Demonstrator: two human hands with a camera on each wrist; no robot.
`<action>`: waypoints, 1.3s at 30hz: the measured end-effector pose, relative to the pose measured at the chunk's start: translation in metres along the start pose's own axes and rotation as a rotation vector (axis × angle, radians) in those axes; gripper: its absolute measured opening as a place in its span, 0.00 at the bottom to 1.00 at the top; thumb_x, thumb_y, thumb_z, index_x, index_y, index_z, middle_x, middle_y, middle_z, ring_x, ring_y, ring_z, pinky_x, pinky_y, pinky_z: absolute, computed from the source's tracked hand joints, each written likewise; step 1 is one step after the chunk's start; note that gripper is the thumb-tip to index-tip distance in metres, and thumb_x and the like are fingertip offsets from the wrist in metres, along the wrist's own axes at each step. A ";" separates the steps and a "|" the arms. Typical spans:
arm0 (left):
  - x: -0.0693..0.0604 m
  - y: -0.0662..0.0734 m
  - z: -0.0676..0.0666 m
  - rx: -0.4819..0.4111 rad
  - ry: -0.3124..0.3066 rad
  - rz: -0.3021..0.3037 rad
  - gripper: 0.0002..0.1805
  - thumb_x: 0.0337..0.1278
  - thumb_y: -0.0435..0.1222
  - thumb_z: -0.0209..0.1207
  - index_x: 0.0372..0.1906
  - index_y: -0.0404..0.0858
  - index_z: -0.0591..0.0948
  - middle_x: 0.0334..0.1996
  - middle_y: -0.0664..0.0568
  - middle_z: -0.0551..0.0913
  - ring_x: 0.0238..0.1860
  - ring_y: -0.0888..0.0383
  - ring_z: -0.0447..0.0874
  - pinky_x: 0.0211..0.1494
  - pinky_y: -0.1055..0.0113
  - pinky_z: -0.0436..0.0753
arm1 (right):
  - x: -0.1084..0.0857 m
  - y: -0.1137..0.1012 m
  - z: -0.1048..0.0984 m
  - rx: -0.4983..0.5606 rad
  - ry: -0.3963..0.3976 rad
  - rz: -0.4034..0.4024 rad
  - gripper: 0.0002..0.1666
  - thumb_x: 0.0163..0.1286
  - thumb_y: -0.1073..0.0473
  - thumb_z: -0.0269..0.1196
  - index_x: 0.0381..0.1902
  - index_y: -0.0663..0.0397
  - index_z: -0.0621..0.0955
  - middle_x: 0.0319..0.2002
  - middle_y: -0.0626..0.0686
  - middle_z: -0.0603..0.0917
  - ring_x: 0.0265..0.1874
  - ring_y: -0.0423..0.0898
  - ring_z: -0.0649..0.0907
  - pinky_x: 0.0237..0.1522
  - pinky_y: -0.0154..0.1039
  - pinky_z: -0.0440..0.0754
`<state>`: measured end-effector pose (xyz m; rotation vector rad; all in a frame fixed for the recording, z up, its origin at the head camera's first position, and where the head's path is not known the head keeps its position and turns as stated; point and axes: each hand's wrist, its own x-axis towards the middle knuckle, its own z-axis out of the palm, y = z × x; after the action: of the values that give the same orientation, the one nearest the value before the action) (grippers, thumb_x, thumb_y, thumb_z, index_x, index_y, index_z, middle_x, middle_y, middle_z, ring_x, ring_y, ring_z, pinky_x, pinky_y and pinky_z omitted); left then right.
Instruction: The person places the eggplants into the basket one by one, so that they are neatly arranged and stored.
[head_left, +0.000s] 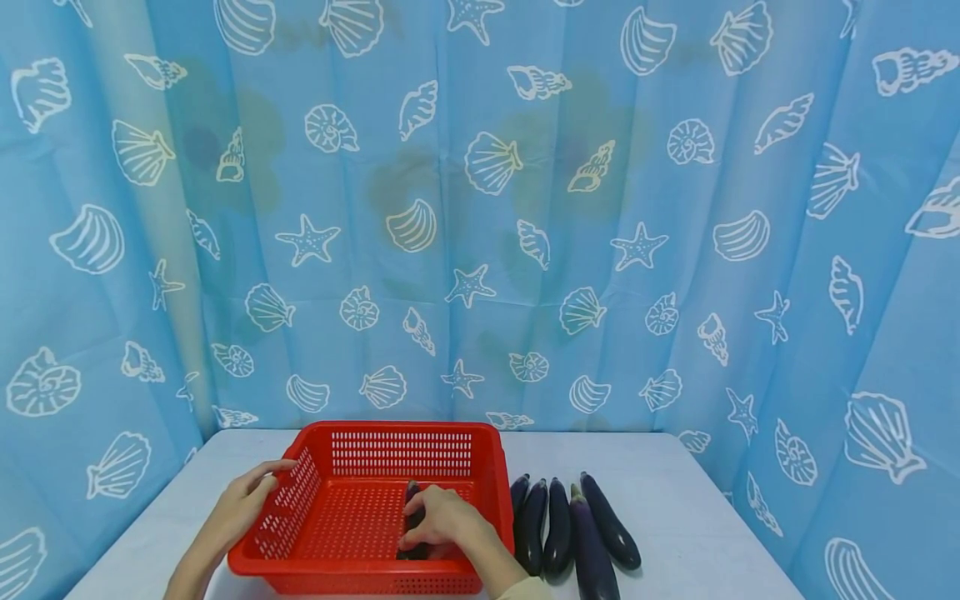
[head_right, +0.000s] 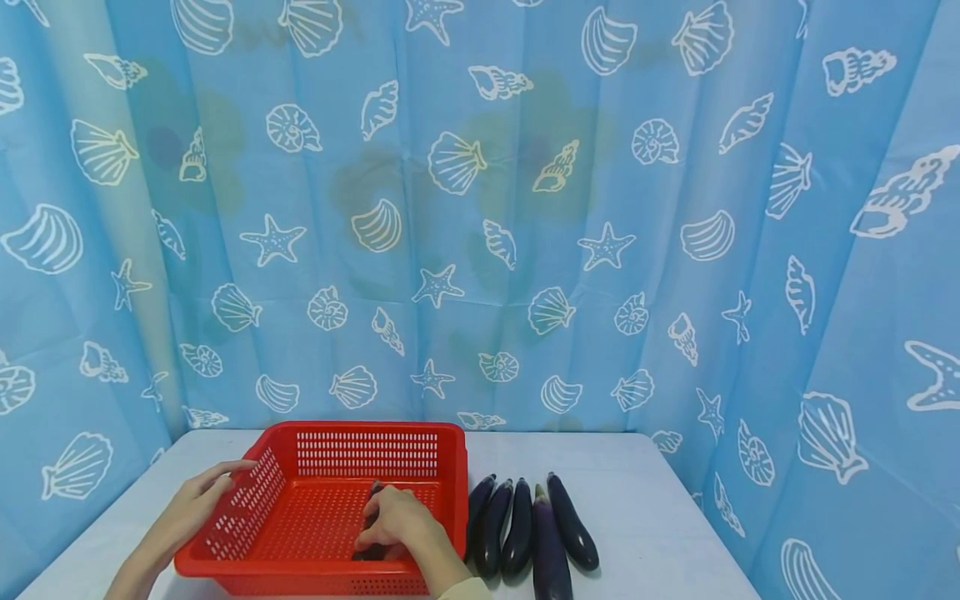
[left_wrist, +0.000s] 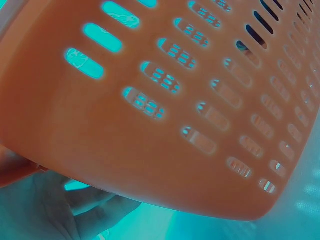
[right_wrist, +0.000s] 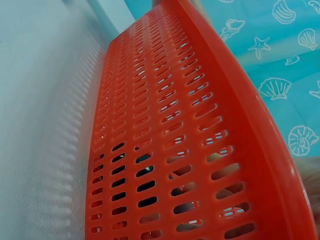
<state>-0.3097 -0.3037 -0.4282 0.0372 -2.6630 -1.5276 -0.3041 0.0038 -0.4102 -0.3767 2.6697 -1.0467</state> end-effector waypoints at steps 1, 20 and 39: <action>0.000 0.000 0.000 0.001 0.001 0.000 0.25 0.74 0.38 0.42 0.71 0.37 0.66 0.70 0.30 0.63 0.56 0.39 0.79 0.47 0.52 0.87 | 0.000 0.000 0.000 0.005 -0.003 0.001 0.21 0.55 0.60 0.74 0.48 0.53 0.84 0.34 0.55 0.85 0.23 0.49 0.86 0.32 0.44 0.88; -0.001 0.000 0.001 -0.001 0.002 0.002 0.25 0.74 0.38 0.41 0.71 0.37 0.66 0.70 0.30 0.64 0.56 0.39 0.79 0.48 0.52 0.87 | -0.006 0.001 -0.011 -0.050 0.005 -0.040 0.26 0.51 0.55 0.76 0.50 0.46 0.84 0.40 0.51 0.86 0.32 0.46 0.82 0.44 0.51 0.87; 0.000 -0.001 0.000 -0.001 0.005 0.004 0.24 0.74 0.38 0.41 0.70 0.37 0.67 0.69 0.31 0.65 0.53 0.44 0.80 0.48 0.52 0.87 | -0.024 0.006 -0.041 0.065 0.014 -0.080 0.28 0.55 0.55 0.74 0.56 0.45 0.82 0.39 0.53 0.86 0.26 0.49 0.85 0.34 0.44 0.88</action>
<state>-0.3094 -0.3047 -0.4292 0.0348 -2.6571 -1.5252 -0.2957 0.0413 -0.3817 -0.4689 2.6449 -1.1598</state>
